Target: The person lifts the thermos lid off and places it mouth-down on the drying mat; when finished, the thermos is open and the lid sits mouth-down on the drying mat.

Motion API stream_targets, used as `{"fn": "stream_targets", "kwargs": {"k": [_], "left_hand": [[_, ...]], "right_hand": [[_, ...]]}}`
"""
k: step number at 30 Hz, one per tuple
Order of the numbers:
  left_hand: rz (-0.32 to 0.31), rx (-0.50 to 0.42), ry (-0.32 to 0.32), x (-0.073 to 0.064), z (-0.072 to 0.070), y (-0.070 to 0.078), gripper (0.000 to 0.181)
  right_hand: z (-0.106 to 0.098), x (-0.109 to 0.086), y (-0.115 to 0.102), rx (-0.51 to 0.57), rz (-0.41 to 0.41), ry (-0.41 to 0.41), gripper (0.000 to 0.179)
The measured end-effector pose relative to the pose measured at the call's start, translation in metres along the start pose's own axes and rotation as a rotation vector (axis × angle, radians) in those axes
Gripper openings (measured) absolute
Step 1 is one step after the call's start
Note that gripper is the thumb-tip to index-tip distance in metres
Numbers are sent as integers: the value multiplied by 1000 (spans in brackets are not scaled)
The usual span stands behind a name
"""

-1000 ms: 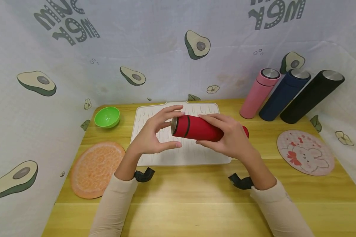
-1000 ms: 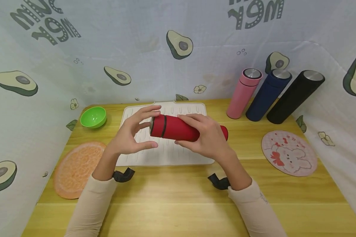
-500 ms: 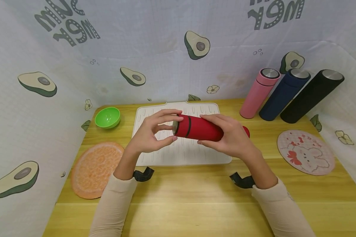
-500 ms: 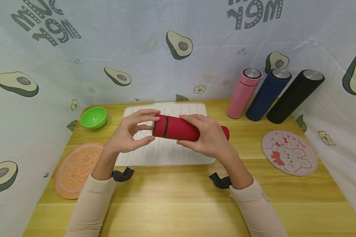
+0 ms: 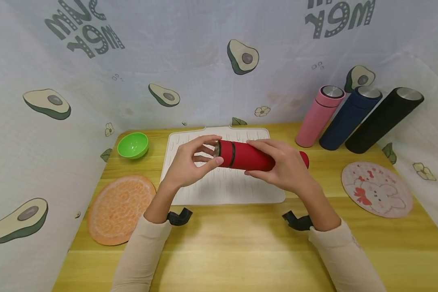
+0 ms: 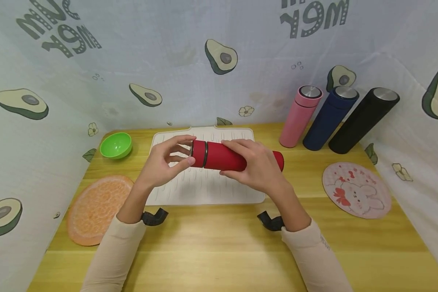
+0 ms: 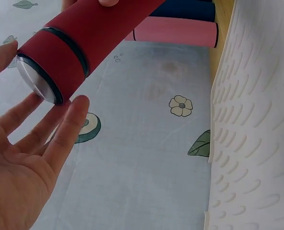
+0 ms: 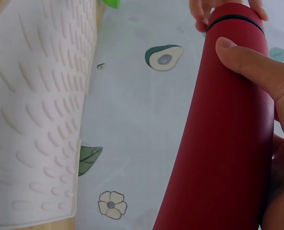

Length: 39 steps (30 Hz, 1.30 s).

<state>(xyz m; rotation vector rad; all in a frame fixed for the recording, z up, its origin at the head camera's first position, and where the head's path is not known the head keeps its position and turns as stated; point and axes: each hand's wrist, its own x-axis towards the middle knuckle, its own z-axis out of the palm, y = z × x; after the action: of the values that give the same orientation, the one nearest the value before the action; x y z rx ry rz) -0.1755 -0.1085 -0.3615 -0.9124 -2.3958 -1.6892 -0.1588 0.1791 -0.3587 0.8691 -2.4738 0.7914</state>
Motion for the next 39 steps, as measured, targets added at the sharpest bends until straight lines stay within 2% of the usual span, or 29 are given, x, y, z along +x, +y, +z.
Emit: {"fn": "stream_targets", "kwargs": {"k": [5, 8, 11, 15, 20, 26, 32, 35, 39], "left_hand": [[146, 52, -91, 2, 0, 1, 72], [229, 76, -122, 2, -1, 0, 64], [257, 35, -131, 2, -1, -2, 54], [232, -48, -144, 1, -1, -4, 53], [182, -85, -133, 2, 0, -5, 58], [76, -85, -62, 1, 1, -6, 61], [-7, -25, 17, 1, 3, -5, 51], [-2, -1, 16, 2, 3, -6, 54], [97, 36, -47, 3, 3, -6, 68]], "right_hand": [[-3, 4, 4, 37, 21, -19, 79], [-4, 3, 5, 58, 24, -35, 78], [-5, 1, 4, 65, 16, -50, 77], [-5, 0, 3, 62, 8, -53, 76], [-5, 0, 3, 44, 11, -46, 77], [-1, 0, 2, -5, 5, -28, 77], [2, 0, -2, -33, -17, 12, 77], [3, 0, -2, -35, -16, 23, 77], [2, 0, -2, -23, -6, 27, 78]]}}
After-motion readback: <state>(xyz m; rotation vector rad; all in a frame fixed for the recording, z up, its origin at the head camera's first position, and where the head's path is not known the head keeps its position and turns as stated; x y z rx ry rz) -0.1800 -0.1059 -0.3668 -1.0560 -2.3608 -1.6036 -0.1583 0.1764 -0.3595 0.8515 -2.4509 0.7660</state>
